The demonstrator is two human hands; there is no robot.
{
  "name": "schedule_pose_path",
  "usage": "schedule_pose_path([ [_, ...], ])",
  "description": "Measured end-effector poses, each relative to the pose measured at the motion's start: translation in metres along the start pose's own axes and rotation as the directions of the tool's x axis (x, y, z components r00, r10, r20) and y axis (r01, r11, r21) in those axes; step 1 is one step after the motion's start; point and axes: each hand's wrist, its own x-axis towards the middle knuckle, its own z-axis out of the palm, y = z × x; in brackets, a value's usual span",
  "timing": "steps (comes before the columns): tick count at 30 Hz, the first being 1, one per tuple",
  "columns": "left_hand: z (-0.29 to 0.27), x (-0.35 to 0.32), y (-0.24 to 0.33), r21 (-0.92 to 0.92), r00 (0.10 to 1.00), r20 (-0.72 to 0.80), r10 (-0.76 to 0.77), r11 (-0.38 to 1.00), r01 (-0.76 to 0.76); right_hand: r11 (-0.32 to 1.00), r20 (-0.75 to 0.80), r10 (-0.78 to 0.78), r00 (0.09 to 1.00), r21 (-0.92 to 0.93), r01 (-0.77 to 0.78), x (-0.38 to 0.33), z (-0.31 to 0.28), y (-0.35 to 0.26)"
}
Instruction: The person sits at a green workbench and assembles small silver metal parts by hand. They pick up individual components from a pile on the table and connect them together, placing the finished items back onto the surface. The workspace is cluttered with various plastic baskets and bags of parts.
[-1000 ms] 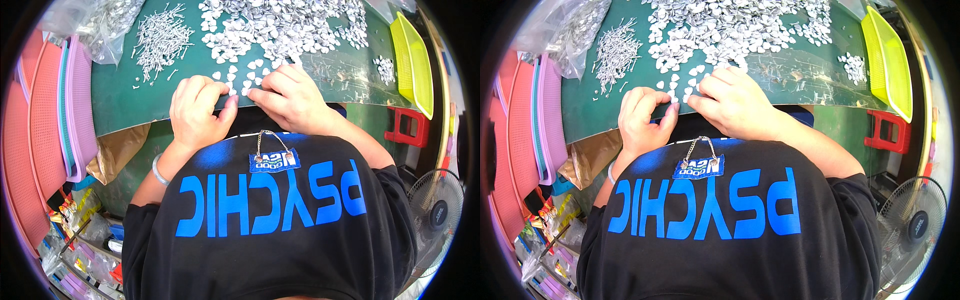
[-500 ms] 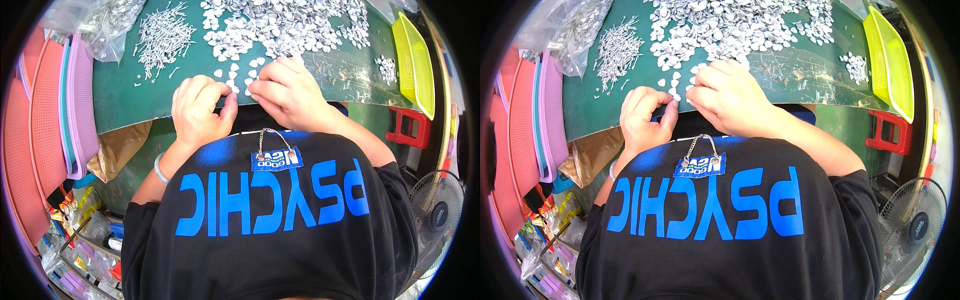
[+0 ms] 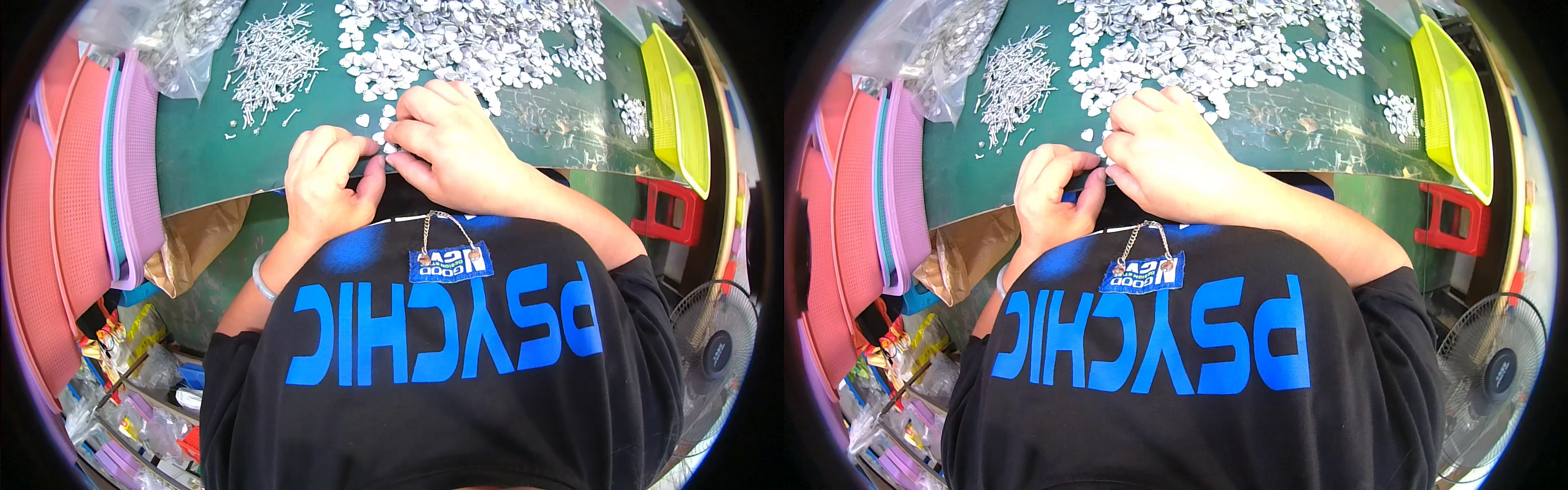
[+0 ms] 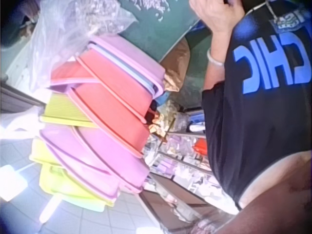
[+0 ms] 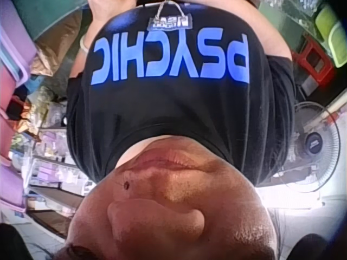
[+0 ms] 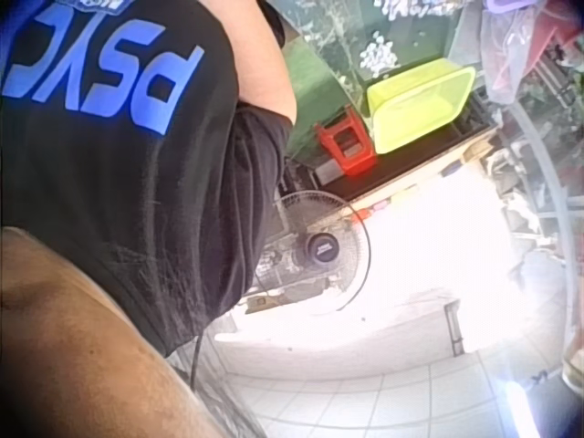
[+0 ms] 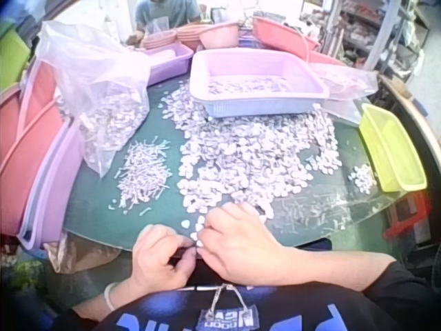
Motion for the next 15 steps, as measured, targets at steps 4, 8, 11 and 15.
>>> schedule_pose_path([
  [4, -0.002, -0.001, -0.002, -0.005, 1.0, -0.013, -0.014, 1.0, 0.014, 0.999, 0.021, -0.012, 1.0, -0.03, 0.012, 0.002, 0.001, -0.001],
  [8, -0.002, 0.0, -0.003, -0.027, 0.999, -0.039, -0.023, 0.999, 0.022, 0.999, 0.008, -0.031, 0.999, -0.042, 0.031, 0.003, 0.003, 0.0],
  [11, -0.001, -0.001, -0.003, -0.017, 0.999, -0.044, -0.014, 1.0, 0.014, 0.997, -0.068, -0.063, 0.996, -0.055, 0.059, 0.011, -0.007, 0.009],
  [15, 0.0, -0.007, -0.005, 0.026, 0.998, -0.06, 0.021, 0.999, -0.02, 0.966, -0.333, -0.209, 0.919, -0.218, 0.14, 0.058, -0.062, 0.048],
])
